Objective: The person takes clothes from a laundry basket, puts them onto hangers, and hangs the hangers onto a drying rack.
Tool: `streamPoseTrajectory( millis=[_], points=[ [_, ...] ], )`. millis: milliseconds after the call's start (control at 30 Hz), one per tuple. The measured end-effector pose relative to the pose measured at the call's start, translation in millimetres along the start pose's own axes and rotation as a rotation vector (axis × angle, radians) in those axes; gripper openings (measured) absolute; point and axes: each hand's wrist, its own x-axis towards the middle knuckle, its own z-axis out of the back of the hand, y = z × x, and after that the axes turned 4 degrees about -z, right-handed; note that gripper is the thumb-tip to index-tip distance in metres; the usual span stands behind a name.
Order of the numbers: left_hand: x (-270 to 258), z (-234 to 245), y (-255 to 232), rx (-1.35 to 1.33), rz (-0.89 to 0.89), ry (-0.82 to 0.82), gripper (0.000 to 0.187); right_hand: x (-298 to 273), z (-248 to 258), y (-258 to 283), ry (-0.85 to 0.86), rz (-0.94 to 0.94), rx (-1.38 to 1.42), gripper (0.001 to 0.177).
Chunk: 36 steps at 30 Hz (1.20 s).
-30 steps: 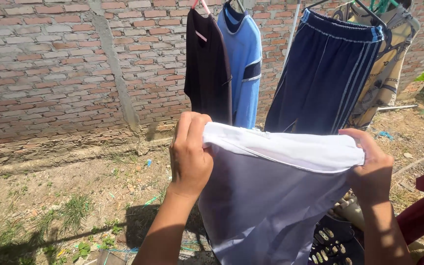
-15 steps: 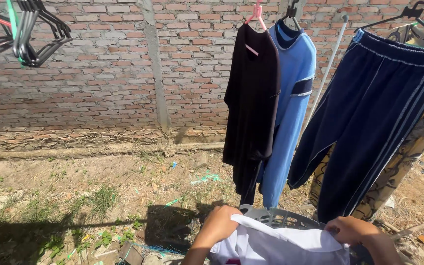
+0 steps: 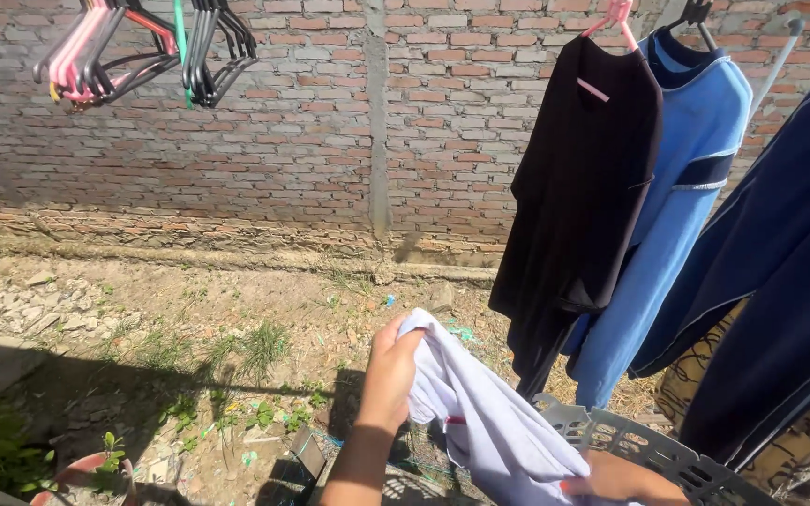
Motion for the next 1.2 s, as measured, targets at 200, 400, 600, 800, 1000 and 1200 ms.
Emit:
streamPoseTrajectory(
  millis=[200, 400, 600, 800, 1000, 1200],
  points=[
    [8, 25, -21, -0.088, -0.191, -0.081, 0.022, -45, 107, 24, -0.373, -0.072, 0.879, 0.035],
    [-4, -2, -52, -0.110, -0.244, -0.035, 0.040, -142, 226, 122, -0.745, 0.636, 1.273, 0.028],
    [13, 23, -108, -0.141, -0.789, -0.298, 0.014, -146, 222, 196, -0.834, 0.862, 1.032, 0.024],
    [40, 100, -162, -0.096, -0.950, -0.453, 0.012, -108, 154, 285, -0.636, 0.446, 0.393, 0.030],
    [59, 165, -159, 0.259, -0.681, -0.322, 0.017, -16, 132, 342, -0.341, 0.384, 0.088, 0.034],
    [87, 179, -134, 0.462, -0.469, -0.165, 0.023, 29, 150, 460, -0.115, 0.145, -0.542, 0.066]
  ],
)
